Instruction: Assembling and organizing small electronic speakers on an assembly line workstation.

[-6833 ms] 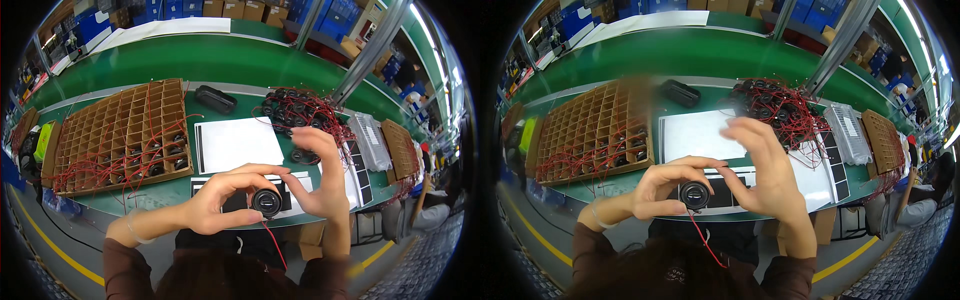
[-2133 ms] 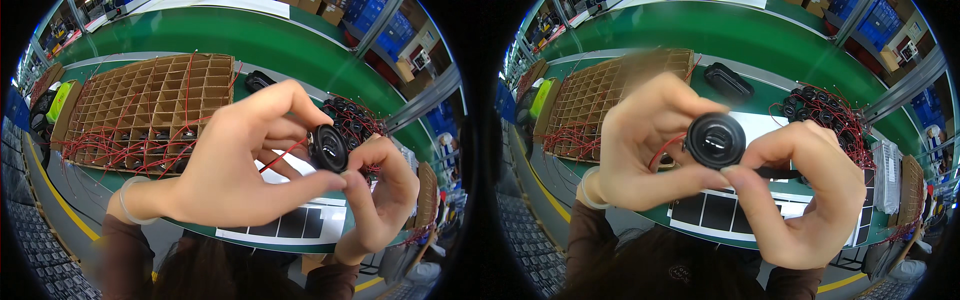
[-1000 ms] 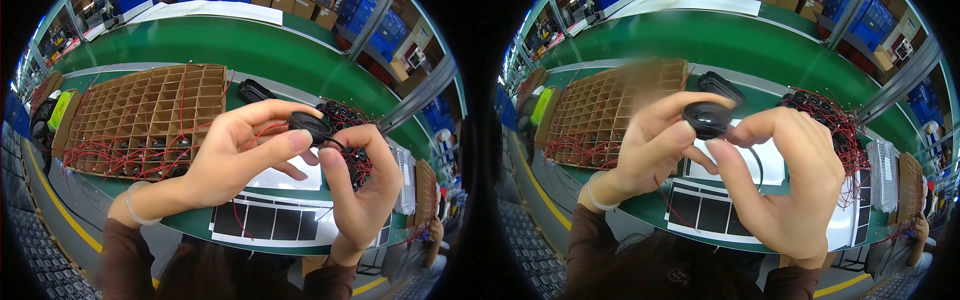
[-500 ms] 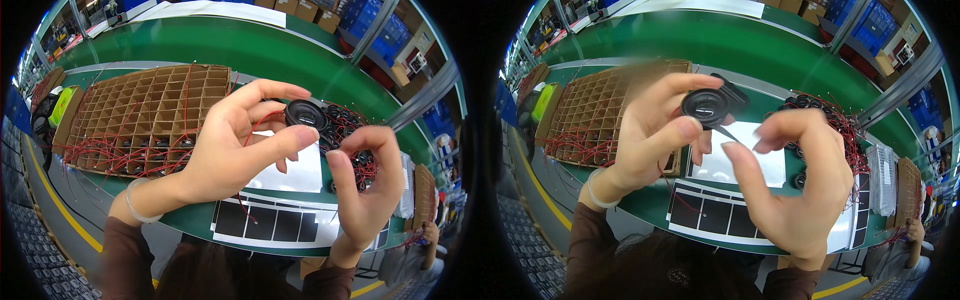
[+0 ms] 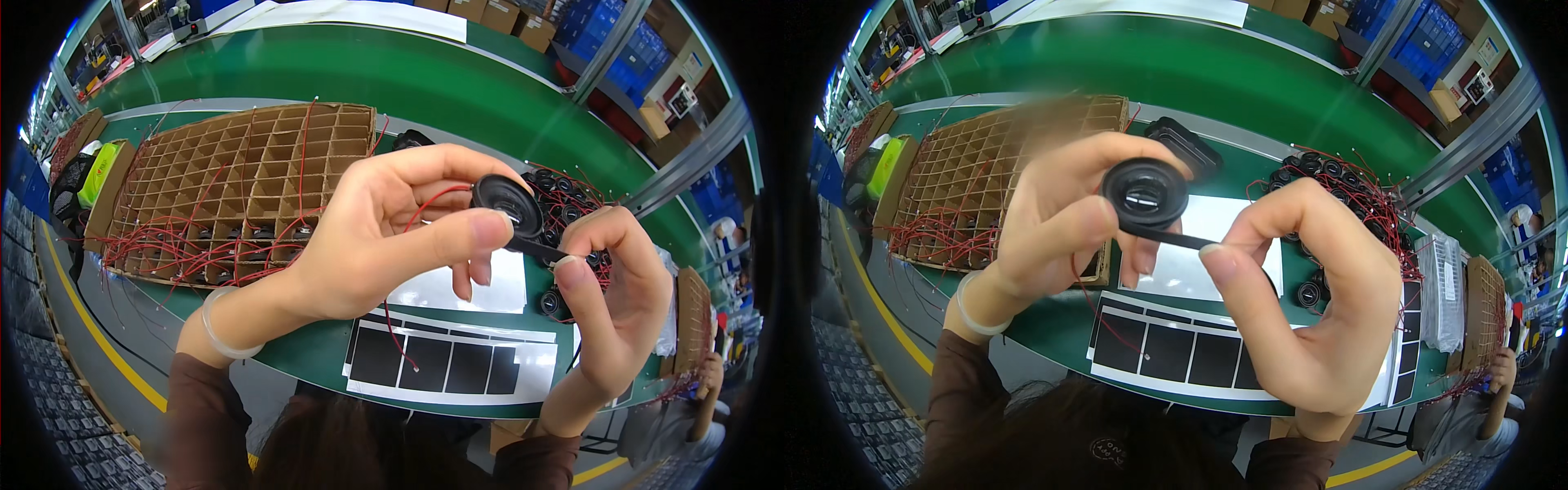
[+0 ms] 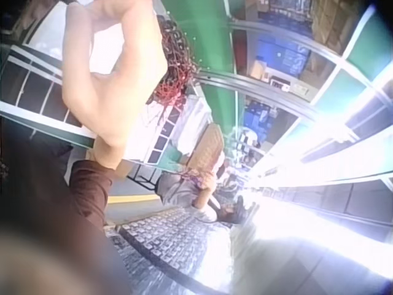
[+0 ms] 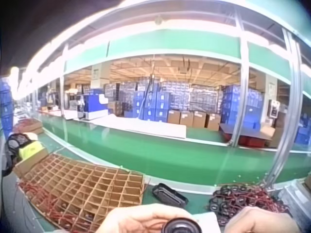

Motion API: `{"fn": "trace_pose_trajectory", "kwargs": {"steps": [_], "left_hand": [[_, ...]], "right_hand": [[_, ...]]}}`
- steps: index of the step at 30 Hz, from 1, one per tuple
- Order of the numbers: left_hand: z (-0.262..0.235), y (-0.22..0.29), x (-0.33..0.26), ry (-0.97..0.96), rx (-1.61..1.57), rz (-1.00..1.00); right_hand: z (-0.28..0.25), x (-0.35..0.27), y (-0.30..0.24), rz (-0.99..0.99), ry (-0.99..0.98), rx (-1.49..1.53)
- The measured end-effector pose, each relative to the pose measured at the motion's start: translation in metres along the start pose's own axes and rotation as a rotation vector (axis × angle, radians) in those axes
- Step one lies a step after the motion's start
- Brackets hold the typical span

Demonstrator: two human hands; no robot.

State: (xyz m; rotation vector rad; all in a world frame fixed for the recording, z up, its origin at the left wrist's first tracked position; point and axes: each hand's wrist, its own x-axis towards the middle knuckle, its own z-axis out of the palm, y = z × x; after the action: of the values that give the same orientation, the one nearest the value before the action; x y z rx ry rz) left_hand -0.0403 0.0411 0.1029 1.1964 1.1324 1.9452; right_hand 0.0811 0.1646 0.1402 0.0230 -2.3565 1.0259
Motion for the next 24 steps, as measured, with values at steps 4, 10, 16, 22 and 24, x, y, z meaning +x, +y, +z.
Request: {"fn": "trace_pose_trajectory", "kwargs": {"steps": [4,10,16,22,24], "left_hand": [[0.0018,0.0025,-0.0014,-0.023,-0.04,-0.056],[0.0029,0.0064,-0.0029,-0.056,-0.057,-0.137],[0.0034,0.0074,-0.0038,-0.078,-0.091,-0.193],[0.0048,0.0048,-0.0055,-0.067,-0.131,-0.184],[0.0018,0.0039,-0.0061,-0.062,-0.1,-0.16]], "right_hand": [[-0.0014,0.0002,0.0009,0.017,-0.005,0.034],[-0.0003,0.0006,0.0008,0.006,0.0,0.038],[0.0013,0.0006,0.0015,0.004,-0.003,0.034],[0.0032,0.0006,-0.0002,0.012,-0.009,0.034],[0.005,0.0009,-0.0001,0.008,-0.003,0.034]]}}
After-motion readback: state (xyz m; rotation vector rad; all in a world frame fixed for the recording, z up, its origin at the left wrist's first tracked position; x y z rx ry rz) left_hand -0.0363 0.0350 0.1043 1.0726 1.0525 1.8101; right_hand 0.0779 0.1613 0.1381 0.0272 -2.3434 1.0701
